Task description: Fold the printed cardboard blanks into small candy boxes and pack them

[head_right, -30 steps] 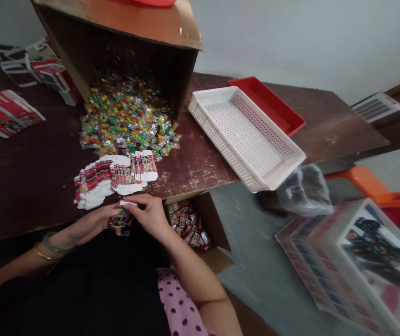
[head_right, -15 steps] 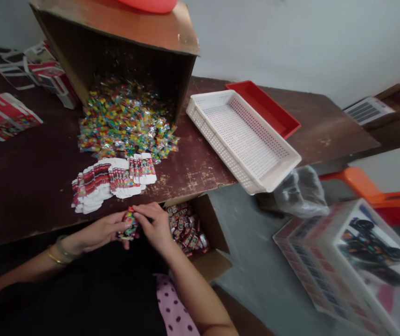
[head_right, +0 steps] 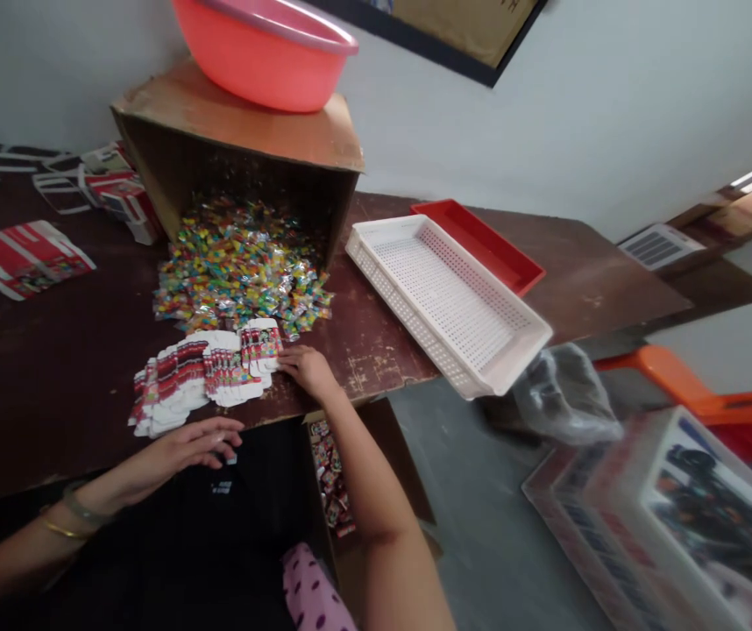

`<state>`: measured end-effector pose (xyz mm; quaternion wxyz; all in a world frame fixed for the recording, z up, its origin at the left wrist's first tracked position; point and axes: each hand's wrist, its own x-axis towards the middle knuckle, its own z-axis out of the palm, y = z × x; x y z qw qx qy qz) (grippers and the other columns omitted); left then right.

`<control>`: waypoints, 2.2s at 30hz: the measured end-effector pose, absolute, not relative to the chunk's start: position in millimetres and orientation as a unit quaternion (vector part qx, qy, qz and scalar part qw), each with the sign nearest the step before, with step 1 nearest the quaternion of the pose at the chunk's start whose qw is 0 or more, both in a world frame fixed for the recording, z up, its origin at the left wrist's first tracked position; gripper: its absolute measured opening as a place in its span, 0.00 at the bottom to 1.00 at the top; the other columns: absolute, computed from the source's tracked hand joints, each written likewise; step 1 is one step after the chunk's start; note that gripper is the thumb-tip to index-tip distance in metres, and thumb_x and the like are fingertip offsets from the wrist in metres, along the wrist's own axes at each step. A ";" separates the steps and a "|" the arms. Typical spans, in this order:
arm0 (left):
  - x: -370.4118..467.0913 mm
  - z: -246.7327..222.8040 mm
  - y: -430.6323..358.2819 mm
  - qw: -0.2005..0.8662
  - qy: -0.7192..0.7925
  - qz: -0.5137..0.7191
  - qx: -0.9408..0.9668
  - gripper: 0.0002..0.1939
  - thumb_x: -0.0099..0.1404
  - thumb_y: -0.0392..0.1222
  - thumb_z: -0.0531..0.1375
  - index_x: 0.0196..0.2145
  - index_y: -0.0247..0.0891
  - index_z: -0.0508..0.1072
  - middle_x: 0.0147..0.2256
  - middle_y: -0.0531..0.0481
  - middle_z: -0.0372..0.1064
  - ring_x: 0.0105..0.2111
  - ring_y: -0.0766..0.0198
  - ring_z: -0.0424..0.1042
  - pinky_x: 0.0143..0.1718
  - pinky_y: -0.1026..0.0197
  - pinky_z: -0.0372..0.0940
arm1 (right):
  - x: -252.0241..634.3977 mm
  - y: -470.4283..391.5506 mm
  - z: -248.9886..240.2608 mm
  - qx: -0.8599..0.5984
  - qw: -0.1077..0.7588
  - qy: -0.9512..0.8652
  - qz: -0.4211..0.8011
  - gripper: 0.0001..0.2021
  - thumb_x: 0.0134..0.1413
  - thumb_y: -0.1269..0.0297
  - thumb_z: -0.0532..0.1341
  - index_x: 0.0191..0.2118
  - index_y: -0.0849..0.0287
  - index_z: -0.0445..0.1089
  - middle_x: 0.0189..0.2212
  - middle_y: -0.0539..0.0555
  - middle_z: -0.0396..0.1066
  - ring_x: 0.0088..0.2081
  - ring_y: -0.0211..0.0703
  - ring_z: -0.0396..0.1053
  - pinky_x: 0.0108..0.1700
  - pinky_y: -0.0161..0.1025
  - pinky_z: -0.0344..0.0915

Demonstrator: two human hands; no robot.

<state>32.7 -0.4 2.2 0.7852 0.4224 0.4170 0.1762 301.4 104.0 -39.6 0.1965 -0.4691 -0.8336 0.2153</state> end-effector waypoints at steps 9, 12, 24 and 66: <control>39.5 -0.6 -1.8 0.794 0.410 0.146 0.425 0.19 0.63 0.51 0.62 0.48 0.41 0.75 0.45 0.43 0.72 0.44 0.53 0.71 0.44 0.55 0.66 | 280.2 112.9 -22.0 -0.502 0.100 -0.853 0.100 0.27 0.57 0.62 0.63 0.60 0.65 0.63 0.60 0.66 0.63 0.58 0.55 0.61 0.57 0.49 0.60; 42.3 2.9 -1.6 0.793 0.406 0.139 0.433 0.20 0.63 0.52 0.62 0.49 0.41 0.75 0.45 0.43 0.72 0.44 0.53 0.71 0.44 0.54 0.66 | 267.6 128.5 -16.2 -0.497 0.046 -0.864 0.074 0.19 0.58 0.66 0.62 0.54 0.70 0.68 0.53 0.68 0.68 0.54 0.56 0.64 0.56 0.48 0.60; 43.3 -6.0 3.2 0.795 0.425 0.334 0.277 0.10 0.59 0.43 0.65 0.39 0.38 0.76 0.39 0.46 0.78 0.43 0.54 0.73 0.47 0.53 0.64 | 223.1 -20.5 10.4 -0.421 0.286 -0.843 0.172 0.17 0.60 0.68 0.58 0.55 0.57 0.68 0.49 0.58 0.73 0.49 0.48 0.67 0.49 0.45 0.64; 27.0 -3.4 -71.3 0.784 0.469 0.159 0.374 0.26 0.60 0.39 0.62 0.56 0.41 0.66 0.35 0.49 0.79 0.37 0.57 0.76 0.38 0.60 0.66 | 228.6 -84.3 -13.6 -0.401 0.267 -0.348 0.804 0.15 0.44 0.58 0.70 0.38 0.61 0.75 0.32 0.49 0.70 0.28 0.33 0.68 0.30 0.32 0.69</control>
